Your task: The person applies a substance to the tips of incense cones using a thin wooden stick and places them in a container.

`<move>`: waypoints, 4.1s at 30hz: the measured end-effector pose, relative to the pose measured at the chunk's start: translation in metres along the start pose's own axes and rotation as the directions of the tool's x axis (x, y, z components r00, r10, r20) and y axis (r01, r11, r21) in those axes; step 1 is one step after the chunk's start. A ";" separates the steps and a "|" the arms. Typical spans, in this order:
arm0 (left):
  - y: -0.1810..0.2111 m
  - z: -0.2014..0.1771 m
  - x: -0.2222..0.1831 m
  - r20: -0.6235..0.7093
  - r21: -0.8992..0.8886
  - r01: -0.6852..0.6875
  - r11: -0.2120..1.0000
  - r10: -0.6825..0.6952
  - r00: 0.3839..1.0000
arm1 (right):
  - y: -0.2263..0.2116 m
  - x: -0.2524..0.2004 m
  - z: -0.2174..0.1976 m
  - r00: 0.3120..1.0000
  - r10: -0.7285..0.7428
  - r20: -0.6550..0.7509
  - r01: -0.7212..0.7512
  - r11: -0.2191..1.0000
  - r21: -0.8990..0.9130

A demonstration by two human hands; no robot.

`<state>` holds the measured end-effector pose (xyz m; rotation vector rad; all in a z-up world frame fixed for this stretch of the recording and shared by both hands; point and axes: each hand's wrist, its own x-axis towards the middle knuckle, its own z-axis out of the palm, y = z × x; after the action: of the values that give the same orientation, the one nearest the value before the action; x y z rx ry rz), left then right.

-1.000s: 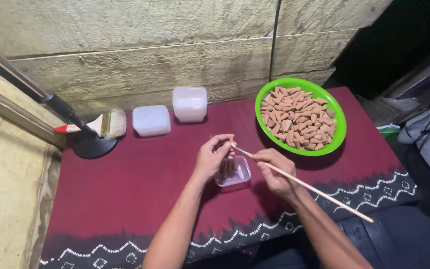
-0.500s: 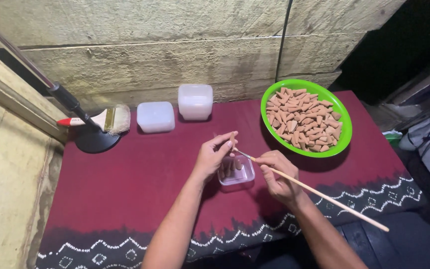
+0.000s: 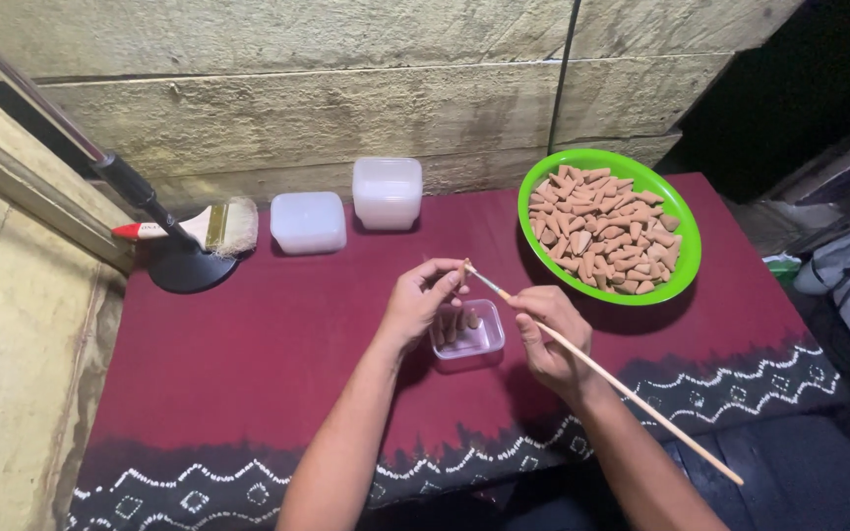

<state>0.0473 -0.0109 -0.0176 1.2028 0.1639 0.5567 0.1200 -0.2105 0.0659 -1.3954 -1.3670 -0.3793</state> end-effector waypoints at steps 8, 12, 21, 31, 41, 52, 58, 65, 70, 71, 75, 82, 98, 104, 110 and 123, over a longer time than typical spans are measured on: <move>0.002 -0.001 -0.002 -0.012 -0.003 -0.003 1.000 0.003 1.000 | -0.011 0.001 0.004 0.998 -0.034 0.061 0.033 0.999 0.012; -0.013 -0.004 0.001 0.006 -0.009 0.001 1.000 -0.001 1.000 | 0.001 0.004 0.001 0.998 -0.062 0.010 0.063 0.997 -0.033; -0.001 -0.001 -0.004 0.002 -0.024 0.010 1.000 -0.010 1.000 | -0.004 -0.001 0.007 0.998 -0.052 0.033 0.051 0.999 0.013; 0.004 -0.002 -0.003 -0.019 -0.052 0.016 0.999 -0.017 1.000 | -0.006 -0.003 0.010 0.997 -0.060 0.039 0.060 0.998 0.004; 0.000 -0.004 -0.002 -0.002 -0.112 0.019 0.994 -0.020 1.000 | -0.007 0.000 0.013 0.998 -0.064 0.029 0.063 0.997 0.048; -0.008 -0.003 -0.001 0.007 -0.089 0.034 0.995 -0.034 0.999 | -0.006 -0.002 0.013 0.997 -0.021 0.077 0.017 0.998 0.058; -0.010 -0.004 0.001 0.050 -0.092 -0.024 0.995 0.029 0.998 | 0.000 0.003 0.010 0.998 -0.056 0.001 0.056 0.998 0.013; -0.015 -0.006 0.002 0.055 -0.110 -0.023 0.994 0.030 0.998 | 0.000 -0.003 0.013 0.999 -0.035 0.018 0.035 0.999 0.030; 0.002 -0.001 -0.004 0.061 -0.097 -0.006 0.995 0.012 0.998 | 0.017 0.001 -0.003 0.998 -0.014 -0.064 0.008 0.996 -0.089; 0.005 0.001 -0.005 0.051 -0.092 0.003 0.996 0.001 0.999 | 0.019 0.003 -0.007 0.998 0.002 -0.068 -0.011 0.991 -0.131; -0.013 -0.008 0.000 0.016 -0.087 0.033 0.996 -0.032 0.999 | 0.036 0.004 -0.029 0.997 0.074 -0.023 -0.077 0.968 -0.240; 0.003 -0.006 -0.001 0.011 -0.094 0.034 0.995 -0.033 0.999 | 0.091 0.000 -0.064 0.987 0.161 0.002 -0.151 0.928 -0.340; 0.009 -0.008 -0.002 -0.090 0.046 0.001 0.999 0.004 0.996 | 0.145 -0.018 -0.083 0.986 0.166 0.021 -0.116 0.767 -0.631; 0.070 0.016 -0.025 0.090 0.664 -0.144 0.734 0.112 0.990 | 0.154 -0.023 -0.083 0.985 0.168 0.026 -0.109 0.743 -0.661; 0.059 0.012 -0.022 0.202 0.807 -0.228 0.545 0.108 0.973 | 0.157 -0.025 -0.084 0.986 0.166 0.027 -0.106 0.738 -0.666; 0.031 0.012 -0.026 0.383 0.918 -0.381 0.108 0.000 0.924 | 0.158 -0.024 -0.084 0.982 0.191 0.008 -0.141 0.752 -0.644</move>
<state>0.0201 -0.0256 0.0108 2.7301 0.1059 0.4509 0.2843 -0.2514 0.0043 -2.1022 -1.1988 -0.7330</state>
